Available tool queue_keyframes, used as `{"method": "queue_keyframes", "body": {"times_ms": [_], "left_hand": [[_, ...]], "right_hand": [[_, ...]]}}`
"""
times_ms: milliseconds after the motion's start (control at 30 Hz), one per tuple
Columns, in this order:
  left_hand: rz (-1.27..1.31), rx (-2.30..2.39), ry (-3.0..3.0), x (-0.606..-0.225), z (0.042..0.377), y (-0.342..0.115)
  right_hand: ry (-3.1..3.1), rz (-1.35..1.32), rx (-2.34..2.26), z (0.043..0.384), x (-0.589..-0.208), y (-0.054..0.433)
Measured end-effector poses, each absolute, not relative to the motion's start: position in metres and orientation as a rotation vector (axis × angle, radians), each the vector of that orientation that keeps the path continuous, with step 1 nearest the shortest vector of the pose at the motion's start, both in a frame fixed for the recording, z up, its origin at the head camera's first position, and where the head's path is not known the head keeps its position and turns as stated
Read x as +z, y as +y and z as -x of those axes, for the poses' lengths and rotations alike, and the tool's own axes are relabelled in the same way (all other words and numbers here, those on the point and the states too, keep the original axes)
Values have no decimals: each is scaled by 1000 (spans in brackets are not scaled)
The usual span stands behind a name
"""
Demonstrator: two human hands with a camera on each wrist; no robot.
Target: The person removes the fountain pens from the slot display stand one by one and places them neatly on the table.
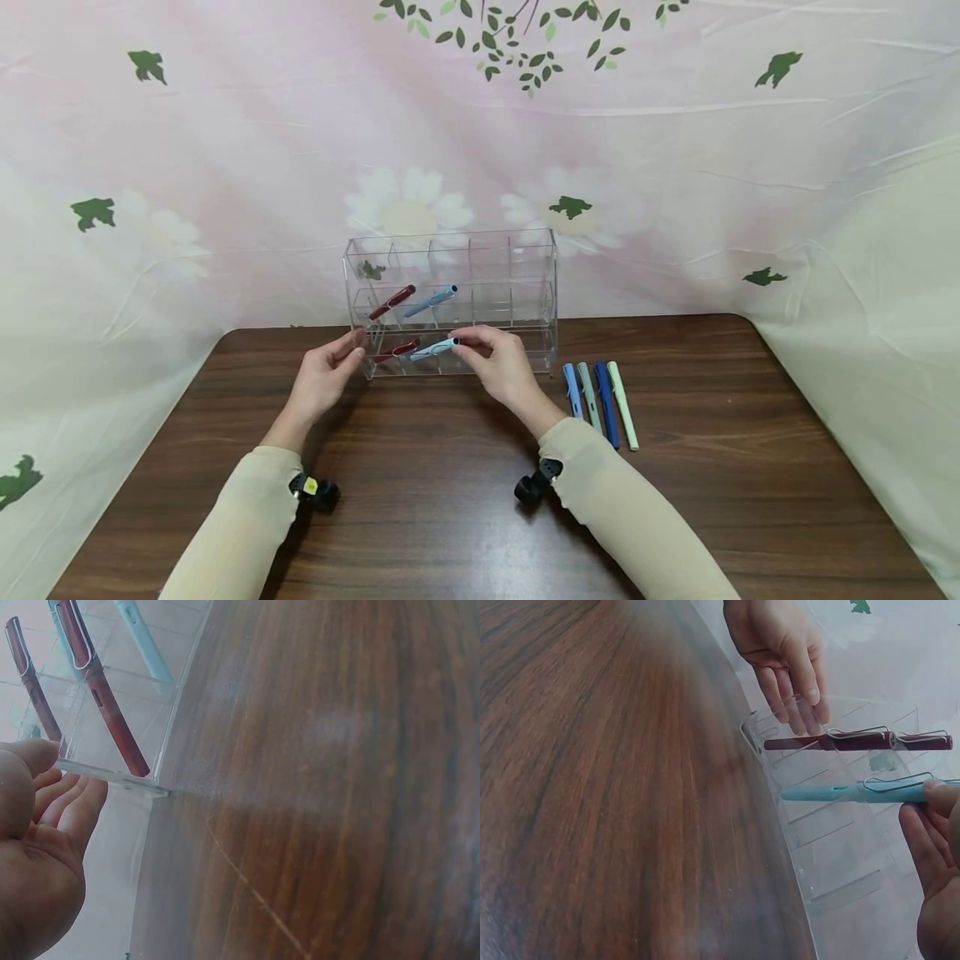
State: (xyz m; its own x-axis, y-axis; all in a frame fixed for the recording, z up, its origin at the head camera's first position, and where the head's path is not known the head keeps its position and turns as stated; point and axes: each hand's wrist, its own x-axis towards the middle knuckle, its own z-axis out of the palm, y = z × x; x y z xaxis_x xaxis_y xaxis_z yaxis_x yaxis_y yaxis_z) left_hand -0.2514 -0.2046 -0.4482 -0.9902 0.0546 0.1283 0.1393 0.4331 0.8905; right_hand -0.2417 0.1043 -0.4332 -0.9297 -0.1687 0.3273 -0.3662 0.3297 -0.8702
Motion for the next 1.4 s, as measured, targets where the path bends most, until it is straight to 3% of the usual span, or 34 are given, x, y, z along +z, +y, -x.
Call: {"method": "queue_keyframes", "body": {"times_ms": [1400], "left_hand": [[158, -1573, -2620, -451, 254, -204]], "right_hand": [[-1962, -468, 1744, 236, -378, 132]]}}
